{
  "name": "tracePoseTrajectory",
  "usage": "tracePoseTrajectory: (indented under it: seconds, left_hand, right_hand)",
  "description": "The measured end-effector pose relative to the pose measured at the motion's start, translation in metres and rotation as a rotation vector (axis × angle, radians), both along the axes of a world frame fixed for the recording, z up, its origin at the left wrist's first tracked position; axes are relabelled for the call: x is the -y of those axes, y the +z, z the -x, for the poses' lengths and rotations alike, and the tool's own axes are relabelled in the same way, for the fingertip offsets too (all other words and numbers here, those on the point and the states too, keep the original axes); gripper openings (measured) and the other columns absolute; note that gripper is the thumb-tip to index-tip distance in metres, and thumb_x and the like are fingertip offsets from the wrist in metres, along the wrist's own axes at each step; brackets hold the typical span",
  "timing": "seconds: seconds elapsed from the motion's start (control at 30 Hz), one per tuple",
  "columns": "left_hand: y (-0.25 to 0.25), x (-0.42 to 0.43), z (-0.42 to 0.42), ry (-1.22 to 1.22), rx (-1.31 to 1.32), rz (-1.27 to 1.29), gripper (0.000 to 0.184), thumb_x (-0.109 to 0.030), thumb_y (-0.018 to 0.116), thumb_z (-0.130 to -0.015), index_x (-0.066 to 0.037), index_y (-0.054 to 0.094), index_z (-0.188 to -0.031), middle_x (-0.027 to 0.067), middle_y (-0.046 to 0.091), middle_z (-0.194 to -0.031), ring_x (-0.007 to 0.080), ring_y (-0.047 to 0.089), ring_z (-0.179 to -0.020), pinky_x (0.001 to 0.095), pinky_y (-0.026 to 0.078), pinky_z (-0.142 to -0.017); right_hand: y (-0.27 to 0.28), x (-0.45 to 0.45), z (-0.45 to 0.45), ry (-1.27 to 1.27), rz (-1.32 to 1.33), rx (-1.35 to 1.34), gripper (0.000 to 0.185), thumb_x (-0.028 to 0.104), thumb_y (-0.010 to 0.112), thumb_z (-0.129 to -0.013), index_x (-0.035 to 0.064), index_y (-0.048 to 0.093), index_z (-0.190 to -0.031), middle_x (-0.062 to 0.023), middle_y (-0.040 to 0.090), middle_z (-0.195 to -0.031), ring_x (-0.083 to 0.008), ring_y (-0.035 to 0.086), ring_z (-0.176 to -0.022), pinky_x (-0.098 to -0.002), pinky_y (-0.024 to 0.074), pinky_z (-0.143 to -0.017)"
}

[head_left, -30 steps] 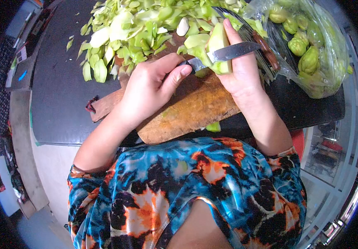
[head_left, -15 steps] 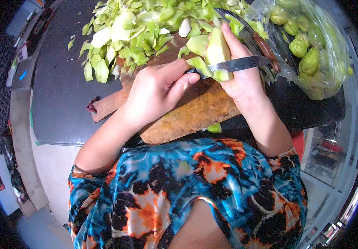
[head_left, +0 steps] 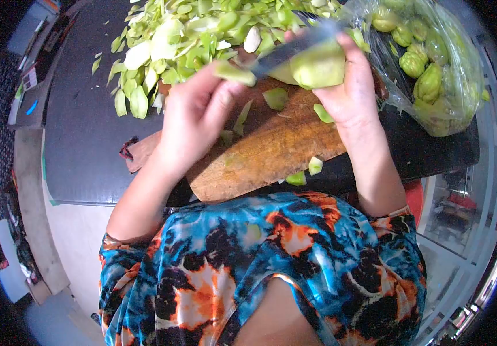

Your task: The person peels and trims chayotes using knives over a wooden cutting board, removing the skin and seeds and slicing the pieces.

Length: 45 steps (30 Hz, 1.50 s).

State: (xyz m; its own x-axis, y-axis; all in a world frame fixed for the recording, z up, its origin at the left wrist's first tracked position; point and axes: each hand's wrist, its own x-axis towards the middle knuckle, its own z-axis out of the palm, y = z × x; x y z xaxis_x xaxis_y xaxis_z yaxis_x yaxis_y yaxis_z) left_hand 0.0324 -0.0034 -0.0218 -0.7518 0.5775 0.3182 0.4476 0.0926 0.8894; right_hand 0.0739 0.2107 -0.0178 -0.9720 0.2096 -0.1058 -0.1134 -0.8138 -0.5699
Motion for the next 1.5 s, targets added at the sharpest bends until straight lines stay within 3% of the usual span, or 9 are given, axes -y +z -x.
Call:
tracePoseTrajectory:
  seconds: [0.13,0.3,0.47,0.63,0.73,0.93,1.03,1.2,1.5]
  left_hand:
    - [-0.009,-0.001,0.019,0.060,0.195,-0.007,0.021,-0.018,0.052,-0.094,0.000,0.059,-0.103,-0.0005,0.053,-0.071,0.0069,0.046,-0.066,0.0212,0.041,-0.061]
    - [-0.001,0.014,0.036,0.267,-0.202,0.087,0.023,-0.013,0.053,-0.091,0.000,0.055,-0.110,0.0122,0.064,-0.085,0.0184,0.061,-0.078,0.0295,0.047,-0.072]
    - [-0.007,0.029,0.074,0.529,-0.838,0.493,0.042,-0.019,0.059,-0.086,-0.005,0.049,-0.124,0.0185,0.053,-0.115,0.0348,0.051,-0.106,0.0407,0.040,-0.090]
    - [0.016,0.021,0.063,0.599,-0.877,0.381,0.049,-0.022,0.056,-0.086,-0.008,0.044,-0.132,0.0176,0.045,-0.126,0.0347,0.039,-0.117,0.0427,0.031,-0.101]
    - [0.010,-0.002,0.038,0.040,0.067,-0.060,0.052,-0.023,0.063,-0.083,-0.006,0.044,-0.128,0.0125,0.059,-0.110,0.0222,0.056,-0.102,0.0338,0.043,-0.090]
    - [0.008,-0.006,0.032,-0.211,0.508,-0.245,0.048,-0.023,0.068,-0.082,-0.003,0.046,-0.120,0.0078,0.061,-0.097,0.0114,0.061,-0.084,0.0241,0.051,-0.068]
    - [0.009,0.004,0.037,-0.106,0.636,-0.302,0.047,-0.019,0.071,-0.080,-0.001,0.047,-0.116,0.0078,0.061,-0.098,0.0123,0.062,-0.082,0.0239,0.053,-0.063]
    - [0.000,0.007,0.047,-0.114,0.920,-0.544,0.043,-0.010,0.069,-0.079,0.000,0.051,-0.116,0.0090,0.061,-0.106,0.0177,0.062,-0.093,0.0283,0.056,-0.072]
    - [0.002,0.013,0.044,0.047,1.073,-0.794,0.038,-0.018,0.065,-0.083,-0.001,0.052,-0.115,0.0109,0.060,-0.109,0.0222,0.061,-0.099,0.0335,0.059,-0.073]
  right_hand:
    - [0.001,0.000,0.002,-0.060,0.048,0.033,0.035,0.025,0.047,-0.092,-0.0022,0.048,-0.113,-0.0203,0.058,-0.110,-0.0353,0.055,-0.107,-0.0496,0.0431,-0.094]
    - [0.005,0.003,0.000,-0.085,0.031,0.112,0.025,0.018,0.042,-0.093,0.0021,0.045,-0.112,-0.0267,0.049,-0.123,-0.0422,0.045,-0.119,-0.0596,0.0349,-0.100]
    - [0.009,0.008,0.000,0.031,-0.014,0.051,0.028,0.021,0.049,-0.091,0.0014,0.046,-0.109,-0.0231,0.057,-0.107,-0.0394,0.057,-0.103,-0.0543,0.0455,-0.091]
    - [0.014,0.021,0.004,0.093,-0.335,0.044,0.029,0.021,0.052,-0.093,0.0026,0.047,-0.114,-0.0159,0.061,-0.097,-0.0269,0.063,-0.093,-0.0382,0.0531,-0.078]
    - [0.009,0.042,0.016,-0.085,-0.835,0.033,0.031,0.020,0.056,-0.091,0.0028,0.046,-0.115,-0.0102,0.062,-0.091,-0.0179,0.062,-0.085,-0.0300,0.0511,-0.072]
    - [0.043,0.043,0.019,-0.233,-1.495,-0.132,0.032,0.023,0.057,-0.091,0.0007,0.048,-0.111,-0.0127,0.060,-0.090,-0.0211,0.062,-0.073,-0.0300,0.0500,-0.067]
    - [0.040,-0.029,0.014,-0.454,-2.126,-0.090,0.033,0.029,0.056,-0.089,0.0014,0.055,-0.108,-0.0162,0.058,-0.105,-0.0316,0.058,-0.099,-0.0387,0.0467,-0.083]
    - [0.002,-0.091,-0.015,0.105,-2.082,0.494,0.048,0.034,0.063,-0.082,-0.0004,0.051,-0.114,-0.0174,0.062,-0.092,-0.0290,0.061,-0.086,-0.0370,0.0464,-0.076]
    - [0.009,-0.076,-0.013,0.028,-2.118,0.589,0.049,0.035,0.062,-0.082,0.0004,0.052,-0.114,-0.0152,0.062,-0.082,-0.0314,0.062,-0.080,-0.0376,0.0480,-0.071]
